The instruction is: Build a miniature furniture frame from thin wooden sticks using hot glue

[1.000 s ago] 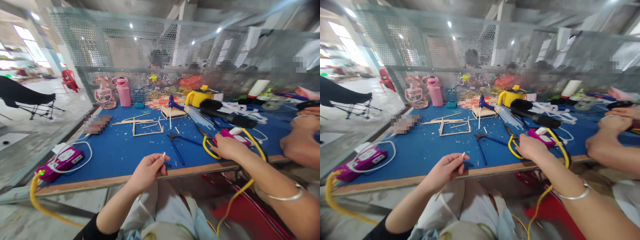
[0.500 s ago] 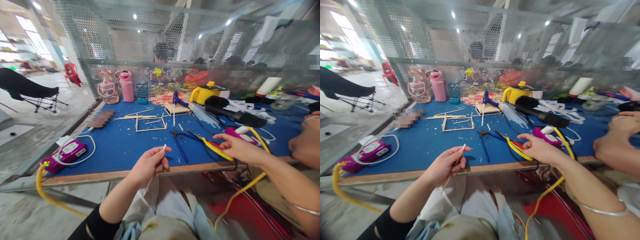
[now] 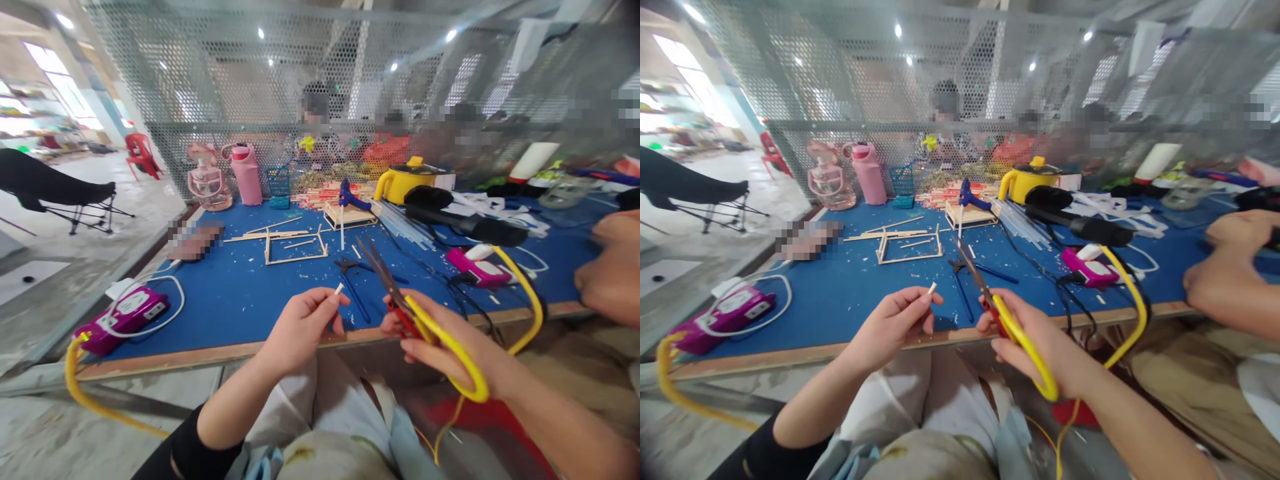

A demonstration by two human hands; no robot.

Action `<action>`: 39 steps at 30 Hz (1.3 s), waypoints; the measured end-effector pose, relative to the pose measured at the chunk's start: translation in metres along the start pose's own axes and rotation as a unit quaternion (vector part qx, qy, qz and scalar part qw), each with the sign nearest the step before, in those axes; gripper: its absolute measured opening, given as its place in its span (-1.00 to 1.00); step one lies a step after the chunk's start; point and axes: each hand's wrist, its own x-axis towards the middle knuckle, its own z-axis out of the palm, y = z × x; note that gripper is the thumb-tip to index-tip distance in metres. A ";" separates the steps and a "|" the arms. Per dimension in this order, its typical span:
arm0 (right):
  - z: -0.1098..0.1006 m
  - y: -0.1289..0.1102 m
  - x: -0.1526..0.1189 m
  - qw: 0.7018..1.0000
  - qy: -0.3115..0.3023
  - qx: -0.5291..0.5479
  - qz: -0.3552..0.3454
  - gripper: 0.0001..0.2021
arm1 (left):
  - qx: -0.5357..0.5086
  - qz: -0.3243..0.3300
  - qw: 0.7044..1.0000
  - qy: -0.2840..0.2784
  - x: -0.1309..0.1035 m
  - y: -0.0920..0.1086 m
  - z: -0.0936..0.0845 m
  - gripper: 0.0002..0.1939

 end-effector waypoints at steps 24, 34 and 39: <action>0.029 -0.025 -0.002 0.985 0.059 -0.157 0.034 -0.74 | 0.153 0.154 0.975 -0.038 -0.009 0.004 0.006 -0.59; 0.025 -0.036 -0.004 0.984 -0.005 -0.177 0.008 -0.79 | 0.175 0.208 0.961 -0.053 -0.014 0.004 0.010 -0.60; 0.031 -0.028 -0.001 0.981 0.006 -0.191 -0.013 -0.86 | 0.194 0.226 0.953 -0.060 -0.018 0.002 0.012 -0.59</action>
